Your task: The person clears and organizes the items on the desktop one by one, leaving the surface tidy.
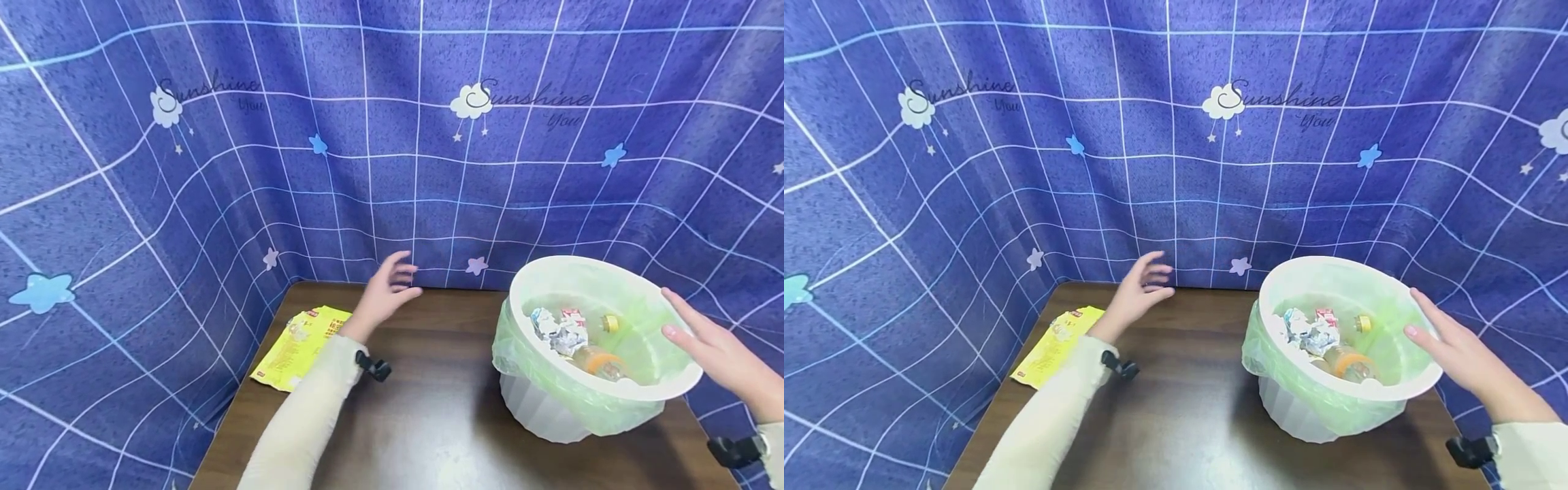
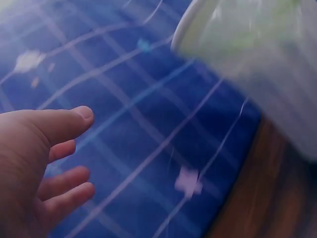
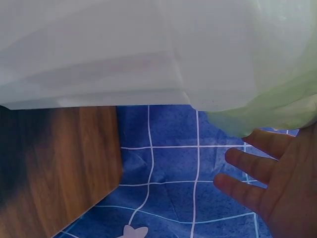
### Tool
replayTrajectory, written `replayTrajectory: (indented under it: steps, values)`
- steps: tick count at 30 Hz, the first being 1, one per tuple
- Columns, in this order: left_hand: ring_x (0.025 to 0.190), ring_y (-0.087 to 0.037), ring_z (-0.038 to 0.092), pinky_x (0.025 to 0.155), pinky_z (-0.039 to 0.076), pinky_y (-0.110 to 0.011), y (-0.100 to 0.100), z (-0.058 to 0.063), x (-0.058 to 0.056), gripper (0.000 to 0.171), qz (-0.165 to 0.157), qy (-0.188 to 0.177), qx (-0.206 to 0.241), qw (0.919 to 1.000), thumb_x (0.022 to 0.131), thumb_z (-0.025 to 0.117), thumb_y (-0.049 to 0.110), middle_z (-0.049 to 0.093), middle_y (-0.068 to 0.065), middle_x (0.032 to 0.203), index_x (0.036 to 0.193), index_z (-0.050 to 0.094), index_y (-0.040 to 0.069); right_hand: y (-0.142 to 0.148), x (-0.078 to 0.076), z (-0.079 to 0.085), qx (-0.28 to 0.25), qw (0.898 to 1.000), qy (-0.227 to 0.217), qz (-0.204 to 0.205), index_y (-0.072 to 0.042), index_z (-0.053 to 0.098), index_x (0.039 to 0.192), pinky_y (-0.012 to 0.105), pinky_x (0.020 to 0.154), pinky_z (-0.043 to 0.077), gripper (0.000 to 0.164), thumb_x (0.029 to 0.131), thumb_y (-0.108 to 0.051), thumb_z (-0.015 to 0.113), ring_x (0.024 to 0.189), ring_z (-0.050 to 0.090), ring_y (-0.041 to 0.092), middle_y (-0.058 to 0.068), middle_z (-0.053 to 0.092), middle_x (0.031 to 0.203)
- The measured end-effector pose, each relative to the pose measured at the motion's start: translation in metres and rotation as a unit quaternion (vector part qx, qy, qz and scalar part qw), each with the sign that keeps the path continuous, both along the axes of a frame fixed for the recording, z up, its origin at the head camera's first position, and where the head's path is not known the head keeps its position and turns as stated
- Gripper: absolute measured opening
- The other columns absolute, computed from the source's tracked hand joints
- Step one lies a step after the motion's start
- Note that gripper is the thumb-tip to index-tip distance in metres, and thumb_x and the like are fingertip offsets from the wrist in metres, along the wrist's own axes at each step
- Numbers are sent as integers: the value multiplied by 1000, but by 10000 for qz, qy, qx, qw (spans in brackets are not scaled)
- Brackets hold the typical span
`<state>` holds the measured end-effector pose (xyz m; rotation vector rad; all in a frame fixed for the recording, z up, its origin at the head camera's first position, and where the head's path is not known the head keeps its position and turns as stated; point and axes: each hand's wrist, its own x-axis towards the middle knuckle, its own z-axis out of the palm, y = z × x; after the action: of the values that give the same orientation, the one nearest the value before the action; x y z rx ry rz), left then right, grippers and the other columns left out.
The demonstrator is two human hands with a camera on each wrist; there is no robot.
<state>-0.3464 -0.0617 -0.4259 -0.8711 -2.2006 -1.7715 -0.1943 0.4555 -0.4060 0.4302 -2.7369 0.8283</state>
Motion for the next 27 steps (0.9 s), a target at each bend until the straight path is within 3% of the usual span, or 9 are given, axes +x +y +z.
replayTrajectory:
  steps: [2, 6, 10, 14, 17, 20, 27]
  values:
    - [98, -36, 57, 82, 48, -45, -29, -7, 6, 70, 226, -158, 48, 9996, 74, 73, -2, 59, -20, 113, 134, 37, 7, -1, 0, -1, -8, 9999, -112, -78, -22, 8, 148, 3, 90, 3, 63, 96, -14, 43, 118, 8, -16, 24, 14, 147]
    - [95, -36, 58, 82, 48, -46, -89, -35, 11, 69, 881, -402, 45, 9953, 75, 71, -4, 58, -23, 112, 134, 38, 6, -2, 2, -2, -49, 9998, -135, -98, -24, 10, 148, 3, 91, 3, 62, 96, -14, 44, 118, 10, -15, 20, 14, 148]
    - [94, -35, 57, 83, 47, -46, -145, -68, 15, 67, 1529, -786, 140, 9850, 76, 71, -4, 58, -22, 111, 133, 39, 7, -2, 3, -5, -87, 10000, -24, -41, -23, 13, 148, -2, 87, 7, 62, 96, -12, 45, 116, 14, -17, 16, 16, 149]
    - [98, -41, 55, 82, 48, -37, -188, -104, 18, 68, 2049, -1076, 182, 9727, 78, 71, 1, 57, -22, 111, 136, 37, 10, 1, 4, -7, -61, 10000, -12, -61, -23, 13, 148, -2, 87, 6, 62, 96, -12, 45, 117, 13, -17, 10, 14, 150]
    - [105, -41, 51, 81, 48, -30, -210, -127, 20, 71, 2383, -1261, 69, 9629, 79, 72, 10, 55, -21, 116, 139, 34, 17, 3, 3, -8, -40, 10000, 13, -86, -22, 13, 148, -2, 86, 6, 62, 95, -12, 45, 116, 14, -17, 7, 13, 150]
    - [109, -37, 49, 84, 46, -32, -227, -141, 20, 71, 2723, -1356, 53, 9526, 80, 71, 16, 53, -19, 120, 139, 33, 22, 4, 2, -7, -17, 9999, 45, -88, -22, 13, 148, -3, 86, 7, 62, 95, -12, 46, 115, 15, -18, 5, 14, 150]
    - [111, -36, 47, 97, 33, -47, -256, -162, 19, 70, 3311, -1252, 213, 9350, 78, 73, 11, 53, -22, 120, 137, 35, 9, 2, -2, -5, 13, 10000, 13, -81, -24, 13, 148, -3, 84, 8, 63, 95, -13, 46, 112, 17, -20, 2, 15, 150]
